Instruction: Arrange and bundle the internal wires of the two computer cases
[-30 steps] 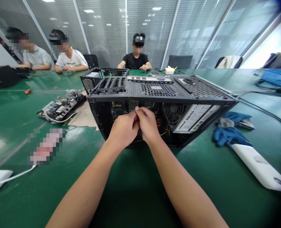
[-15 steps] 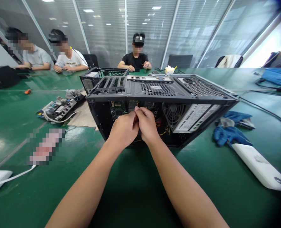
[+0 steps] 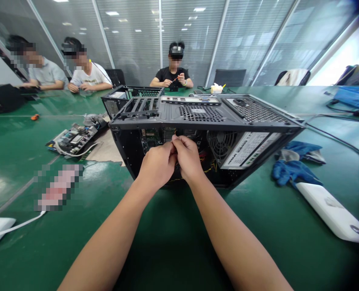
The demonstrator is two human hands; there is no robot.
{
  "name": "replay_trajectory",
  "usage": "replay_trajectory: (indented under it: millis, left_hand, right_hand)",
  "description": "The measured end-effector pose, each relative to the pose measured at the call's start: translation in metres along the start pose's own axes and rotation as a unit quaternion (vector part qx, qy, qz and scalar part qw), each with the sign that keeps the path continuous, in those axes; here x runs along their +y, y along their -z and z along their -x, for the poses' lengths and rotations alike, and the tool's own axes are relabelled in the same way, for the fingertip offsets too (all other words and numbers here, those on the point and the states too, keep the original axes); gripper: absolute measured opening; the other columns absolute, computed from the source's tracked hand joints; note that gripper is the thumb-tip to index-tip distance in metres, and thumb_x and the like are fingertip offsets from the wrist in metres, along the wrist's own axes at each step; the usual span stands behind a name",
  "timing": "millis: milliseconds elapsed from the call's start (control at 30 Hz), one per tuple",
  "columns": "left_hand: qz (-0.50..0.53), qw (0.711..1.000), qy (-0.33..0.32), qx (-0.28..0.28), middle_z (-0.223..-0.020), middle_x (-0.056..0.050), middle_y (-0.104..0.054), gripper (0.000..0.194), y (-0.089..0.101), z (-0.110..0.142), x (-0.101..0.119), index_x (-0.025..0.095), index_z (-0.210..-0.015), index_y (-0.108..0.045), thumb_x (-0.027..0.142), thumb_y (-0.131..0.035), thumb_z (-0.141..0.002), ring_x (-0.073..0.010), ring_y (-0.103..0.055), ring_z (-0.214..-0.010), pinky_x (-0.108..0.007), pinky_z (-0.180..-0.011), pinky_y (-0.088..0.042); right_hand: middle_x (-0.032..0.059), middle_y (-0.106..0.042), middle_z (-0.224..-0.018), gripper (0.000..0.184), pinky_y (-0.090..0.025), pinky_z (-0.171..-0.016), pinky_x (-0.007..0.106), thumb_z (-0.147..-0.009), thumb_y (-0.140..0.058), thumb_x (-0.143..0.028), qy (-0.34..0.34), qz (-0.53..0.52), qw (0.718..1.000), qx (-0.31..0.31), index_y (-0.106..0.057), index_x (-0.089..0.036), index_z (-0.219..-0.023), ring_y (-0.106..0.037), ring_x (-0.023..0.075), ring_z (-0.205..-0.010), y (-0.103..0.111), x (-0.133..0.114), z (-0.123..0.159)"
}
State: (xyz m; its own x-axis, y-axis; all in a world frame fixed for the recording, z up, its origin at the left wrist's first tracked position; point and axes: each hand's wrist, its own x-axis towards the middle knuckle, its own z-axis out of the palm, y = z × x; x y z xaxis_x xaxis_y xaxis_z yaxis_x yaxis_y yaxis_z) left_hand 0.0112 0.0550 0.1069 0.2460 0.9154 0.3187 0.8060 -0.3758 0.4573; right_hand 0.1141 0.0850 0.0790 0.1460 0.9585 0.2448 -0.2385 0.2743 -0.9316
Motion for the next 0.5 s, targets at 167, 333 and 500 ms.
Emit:
replay_trajectory:
  millis: [167,333,500]
  left_hand:
    - [-0.025,1.000,0.014,-0.007,-0.084,-0.008,-0.073,0.016,0.0022,0.0002,0.0035,0.018,-0.094,-0.065,0.016,-0.051,-0.089,-0.0233,-0.069,-0.078,-0.031,-0.069,-0.051]
    - [-0.059,0.998,0.020,-0.010,-0.086,-0.009,-0.073,0.017,0.0029,0.0004,0.0044,0.018,-0.094,-0.065,0.018,-0.048,-0.092,-0.0240,-0.070,-0.079,-0.032,-0.069,-0.050]
    - [-0.081,0.996,0.031,0.004,-0.088,-0.010,-0.073,0.017,0.0031,0.0011,0.0049,0.019,-0.094,-0.063,0.019,-0.046,-0.092,-0.0260,-0.070,-0.079,-0.034,-0.067,-0.048]
  right_hand:
    - [-0.0047,-0.037,-0.058,0.039,-0.029,-0.051,0.027,-0.081,-0.064,-0.042,-0.005,-0.006,1.000,0.000,-0.039,-0.021,-0.058,-0.035,0.0106,-0.056,0.0009,0.0001,0.0001]
    - [-0.0040,-0.043,-0.060,0.037,-0.033,-0.053,0.026,-0.082,-0.062,-0.043,-0.001,0.002,1.000,0.001,-0.042,-0.022,-0.060,-0.040,0.0109,-0.057,0.0018,0.0023,-0.0013]
    - [-0.0041,-0.042,-0.059,0.036,-0.035,-0.056,0.027,-0.084,-0.060,-0.042,0.022,0.049,0.998,0.010,-0.042,-0.022,-0.060,-0.042,0.0113,-0.058,0.0031,0.0041,-0.0030]
